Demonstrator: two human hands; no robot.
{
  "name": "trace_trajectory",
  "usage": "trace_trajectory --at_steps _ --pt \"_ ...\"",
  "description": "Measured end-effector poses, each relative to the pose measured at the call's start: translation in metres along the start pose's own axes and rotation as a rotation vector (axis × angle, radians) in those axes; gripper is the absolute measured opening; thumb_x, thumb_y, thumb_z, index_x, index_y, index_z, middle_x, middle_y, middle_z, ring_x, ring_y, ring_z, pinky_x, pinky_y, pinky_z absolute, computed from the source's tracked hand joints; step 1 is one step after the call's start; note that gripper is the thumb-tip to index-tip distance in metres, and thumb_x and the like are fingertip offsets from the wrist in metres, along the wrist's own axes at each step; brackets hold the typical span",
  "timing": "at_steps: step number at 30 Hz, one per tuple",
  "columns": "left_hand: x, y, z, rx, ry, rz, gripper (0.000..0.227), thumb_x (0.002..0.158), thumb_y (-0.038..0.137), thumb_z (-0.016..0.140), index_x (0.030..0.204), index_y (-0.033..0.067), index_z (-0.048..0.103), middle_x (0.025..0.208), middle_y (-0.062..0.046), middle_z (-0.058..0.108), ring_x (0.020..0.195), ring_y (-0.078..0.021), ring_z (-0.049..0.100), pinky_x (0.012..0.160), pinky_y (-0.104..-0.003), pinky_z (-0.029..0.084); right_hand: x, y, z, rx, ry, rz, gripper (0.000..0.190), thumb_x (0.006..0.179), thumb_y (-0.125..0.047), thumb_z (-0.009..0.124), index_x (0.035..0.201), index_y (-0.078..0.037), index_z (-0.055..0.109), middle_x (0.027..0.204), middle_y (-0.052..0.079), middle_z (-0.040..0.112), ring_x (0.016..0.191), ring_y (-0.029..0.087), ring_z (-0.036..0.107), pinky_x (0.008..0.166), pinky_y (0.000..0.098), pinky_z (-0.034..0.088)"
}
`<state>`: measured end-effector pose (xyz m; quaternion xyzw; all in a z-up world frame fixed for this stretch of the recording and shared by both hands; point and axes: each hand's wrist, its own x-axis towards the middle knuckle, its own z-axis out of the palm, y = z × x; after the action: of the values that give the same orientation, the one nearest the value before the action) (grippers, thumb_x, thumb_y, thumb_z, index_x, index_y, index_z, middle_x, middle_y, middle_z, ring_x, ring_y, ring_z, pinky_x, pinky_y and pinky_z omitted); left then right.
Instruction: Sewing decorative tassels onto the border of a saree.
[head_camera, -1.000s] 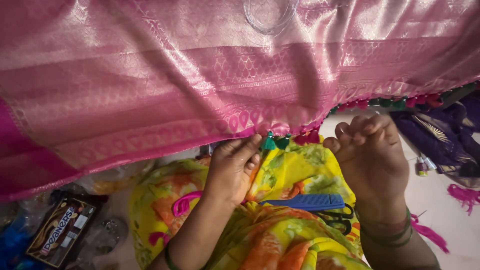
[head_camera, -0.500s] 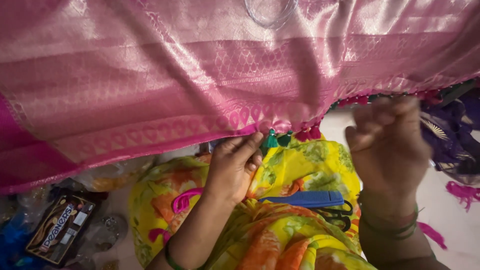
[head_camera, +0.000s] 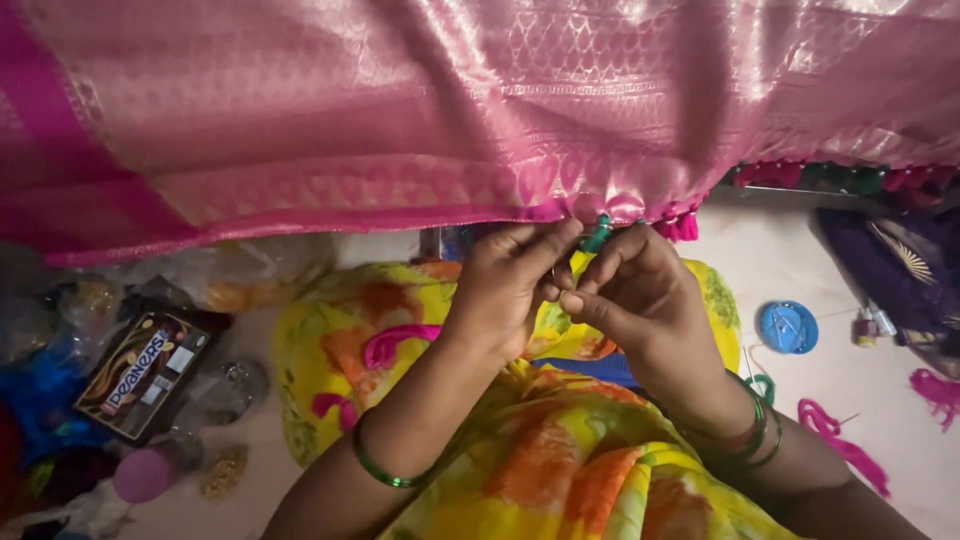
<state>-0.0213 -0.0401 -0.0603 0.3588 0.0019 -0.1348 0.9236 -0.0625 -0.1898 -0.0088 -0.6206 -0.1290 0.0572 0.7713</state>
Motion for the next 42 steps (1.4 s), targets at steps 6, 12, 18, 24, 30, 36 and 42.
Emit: trace_trajectory --at_steps 6,12,18,24,30,36,42 --pt "0.0 0.001 -0.005 0.043 -0.005 0.008 0.021 0.098 0.022 0.073 0.103 0.0021 0.076 0.073 0.001 0.065 0.059 -0.0057 0.055 0.054 -0.022 0.04 -0.007 0.01 -0.018 0.027 0.024 0.037 0.031 0.09 0.017 0.069 0.104 -0.004 0.051 0.098 0.004 0.059 0.098 0.016 0.065 0.09 0.0316 0.054" --pt "-0.002 0.009 -0.005 0.036 -0.003 -0.008 0.023 0.097 0.024 0.073 0.106 0.0034 0.077 0.07 0.002 0.064 0.059 -0.005 0.053 0.056 -0.021 0.04 -0.019 0.012 -0.039 0.015 0.08 0.085 0.032 0.086 0.016 0.067 0.103 -0.005 0.051 0.096 0.004 0.06 0.091 0.015 0.065 0.081 0.0319 0.056" --pt "-0.002 0.011 -0.003 -0.004 0.03 -0.041 0.022 0.096 0.023 0.072 0.105 0.0036 0.076 0.076 0.003 0.066 0.062 -0.0046 0.053 0.058 -0.02 0.04 -0.032 0.014 -0.053 -0.016 0.097 0.083 0.028 0.088 0.013 0.068 0.103 -0.004 0.052 0.096 0.007 0.064 0.091 0.018 0.068 0.083 0.0319 0.057" --pt "-0.004 0.008 -0.003 0.028 -0.001 0.008 0.019 0.097 0.02 0.073 0.102 0.0009 0.075 0.072 0.002 0.063 0.06 -0.0066 0.053 0.056 -0.022 0.041 -0.037 0.005 -0.064 -0.067 0.138 0.079 0.028 0.088 0.008 0.07 0.108 -0.003 0.055 0.094 0.006 0.064 0.082 0.016 0.067 0.076 0.0316 0.057" --pt "-0.01 0.027 0.01 0.33 0.102 0.023 0.018 0.093 0.017 0.073 0.1 0.0008 0.077 0.069 0.001 0.064 0.055 -0.007 0.054 0.051 -0.022 0.041 -0.019 -0.059 -0.049 -0.73 0.045 -0.007 0.034 0.084 -0.005 0.079 0.115 -0.007 0.066 0.098 0.006 0.064 0.068 0.01 0.058 0.061 0.027 0.047" --pt "-0.017 0.041 0.008 0.492 0.105 0.011 0.016 0.092 0.015 0.074 0.101 0.0014 0.075 0.073 -0.001 0.066 0.055 -0.0084 0.054 0.048 -0.025 0.043 0.013 -0.097 -0.024 -1.501 -0.317 -0.663 0.039 0.077 -0.015 0.083 0.114 -0.01 0.074 0.101 0.005 0.069 0.083 0.021 0.061 0.072 0.0369 0.049" --pt "-0.02 0.06 0.008 0.505 -0.125 0.059 0.03 0.087 0.014 0.079 0.114 0.0037 0.072 0.102 -0.002 0.074 0.094 -0.0126 0.068 0.084 -0.03 0.056 0.055 -0.108 -0.01 -1.352 -0.499 -0.726 0.027 0.078 -0.005 0.08 0.104 -0.011 0.076 0.101 0.003 0.065 0.092 0.024 0.062 0.079 0.0365 0.051"
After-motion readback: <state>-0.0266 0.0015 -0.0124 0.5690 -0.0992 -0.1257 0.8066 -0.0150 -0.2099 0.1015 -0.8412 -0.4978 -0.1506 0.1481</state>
